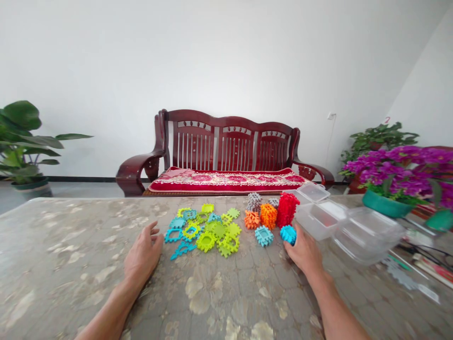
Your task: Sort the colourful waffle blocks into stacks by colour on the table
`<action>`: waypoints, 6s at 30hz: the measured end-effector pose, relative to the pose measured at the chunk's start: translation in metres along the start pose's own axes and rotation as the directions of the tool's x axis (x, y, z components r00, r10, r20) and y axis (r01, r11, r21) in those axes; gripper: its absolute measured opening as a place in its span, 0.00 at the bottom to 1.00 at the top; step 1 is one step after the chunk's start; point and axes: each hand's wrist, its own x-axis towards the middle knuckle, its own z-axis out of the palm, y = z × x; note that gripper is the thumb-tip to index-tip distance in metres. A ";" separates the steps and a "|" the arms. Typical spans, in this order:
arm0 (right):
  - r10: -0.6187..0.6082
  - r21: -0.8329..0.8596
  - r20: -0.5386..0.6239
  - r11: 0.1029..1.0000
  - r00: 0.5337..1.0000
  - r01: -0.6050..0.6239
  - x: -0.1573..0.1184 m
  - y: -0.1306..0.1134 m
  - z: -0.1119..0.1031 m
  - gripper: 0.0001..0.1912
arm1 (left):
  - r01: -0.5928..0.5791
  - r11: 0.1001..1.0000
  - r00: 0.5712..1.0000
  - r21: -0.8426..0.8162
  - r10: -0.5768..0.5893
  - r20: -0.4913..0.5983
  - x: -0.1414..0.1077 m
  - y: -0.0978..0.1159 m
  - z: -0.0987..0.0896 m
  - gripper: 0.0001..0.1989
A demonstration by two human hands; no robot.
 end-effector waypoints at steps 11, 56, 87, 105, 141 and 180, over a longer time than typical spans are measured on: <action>-0.010 0.004 -0.037 1.000 0.999 0.010 0.001 -0.008 0.010 0.32 | -0.023 1.000 1.000 0.013 0.023 0.019 0.000 -0.003 0.002 0.25; -0.375 0.322 -0.472 0.769 0.798 0.552 -0.018 -0.063 0.002 0.13 | -0.357 0.907 0.930 0.225 0.322 0.179 -0.013 0.005 0.006 0.08; -0.522 0.516 -0.212 0.658 0.826 0.548 -0.035 -0.208 0.011 0.17 | -0.406 0.868 0.908 0.288 0.347 0.235 -0.012 0.011 0.013 0.19; -0.532 0.534 -0.284 0.603 0.798 0.592 -0.039 -0.204 0.009 0.17 | -0.401 0.913 0.898 -0.072 0.407 0.168 -0.006 0.003 0.014 0.02; -0.131 0.354 -0.425 0.886 0.896 0.298 0.007 -0.093 -0.021 0.19 | -0.358 0.933 0.930 -0.038 0.353 -0.106 -0.004 0.009 0.017 0.14; -0.168 0.190 -0.556 0.928 0.814 0.321 0.003 -0.023 0.000 0.20 | -0.255 0.966 0.962 0.035 0.250 0.106 -0.003 0.011 0.017 0.14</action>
